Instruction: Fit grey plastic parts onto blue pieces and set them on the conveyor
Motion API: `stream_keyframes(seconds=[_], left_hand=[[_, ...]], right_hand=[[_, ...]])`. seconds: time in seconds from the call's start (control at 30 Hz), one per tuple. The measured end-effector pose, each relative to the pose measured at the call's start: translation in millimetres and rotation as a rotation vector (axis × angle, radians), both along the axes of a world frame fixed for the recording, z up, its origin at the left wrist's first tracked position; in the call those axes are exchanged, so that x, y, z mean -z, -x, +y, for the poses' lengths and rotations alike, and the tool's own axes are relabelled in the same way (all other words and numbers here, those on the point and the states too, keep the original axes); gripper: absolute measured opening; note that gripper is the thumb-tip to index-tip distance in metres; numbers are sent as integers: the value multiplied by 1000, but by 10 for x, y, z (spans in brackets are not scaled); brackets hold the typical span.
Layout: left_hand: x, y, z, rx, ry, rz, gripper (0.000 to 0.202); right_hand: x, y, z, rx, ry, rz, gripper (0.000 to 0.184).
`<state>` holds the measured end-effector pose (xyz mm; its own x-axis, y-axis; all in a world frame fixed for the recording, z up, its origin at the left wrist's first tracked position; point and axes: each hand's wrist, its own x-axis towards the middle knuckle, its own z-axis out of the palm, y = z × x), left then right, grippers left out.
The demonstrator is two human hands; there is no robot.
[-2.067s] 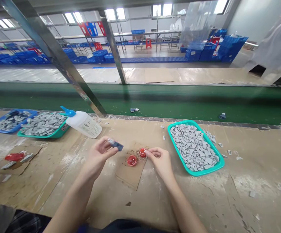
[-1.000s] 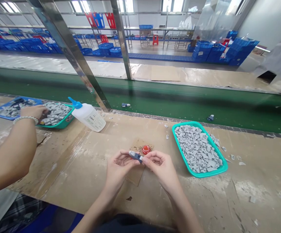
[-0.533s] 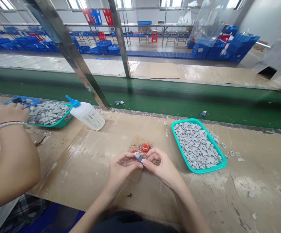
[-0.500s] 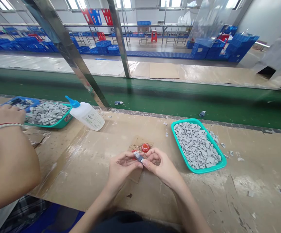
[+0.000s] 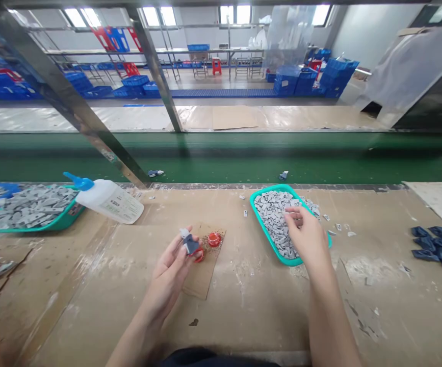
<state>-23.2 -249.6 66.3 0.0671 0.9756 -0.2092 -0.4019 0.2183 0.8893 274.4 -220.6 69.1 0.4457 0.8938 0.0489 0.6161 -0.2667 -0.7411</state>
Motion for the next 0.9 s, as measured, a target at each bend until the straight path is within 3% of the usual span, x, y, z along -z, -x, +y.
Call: stream_keyframes(seconds=[0.1, 0.23, 0.47, 0.7, 0.9], left_hand=[[45, 47, 27, -40, -11, 7, 46], [57, 78, 21, -67, -23, 38, 48], [12, 164, -10, -125, 5, 163, 48], [81, 200, 3, -115, 3, 196, 46], [50, 152, -11, -130, -17, 195, 46]], right_hand=[[59, -80, 87, -35, 85, -180, 24], [84, 51, 234, -168, 160, -325, 21], [138, 167, 402, -277, 189, -383, 17], [170, 245, 416, -238, 240, -441, 13], [232, 349, 390, -168, 255, -480, 17]])
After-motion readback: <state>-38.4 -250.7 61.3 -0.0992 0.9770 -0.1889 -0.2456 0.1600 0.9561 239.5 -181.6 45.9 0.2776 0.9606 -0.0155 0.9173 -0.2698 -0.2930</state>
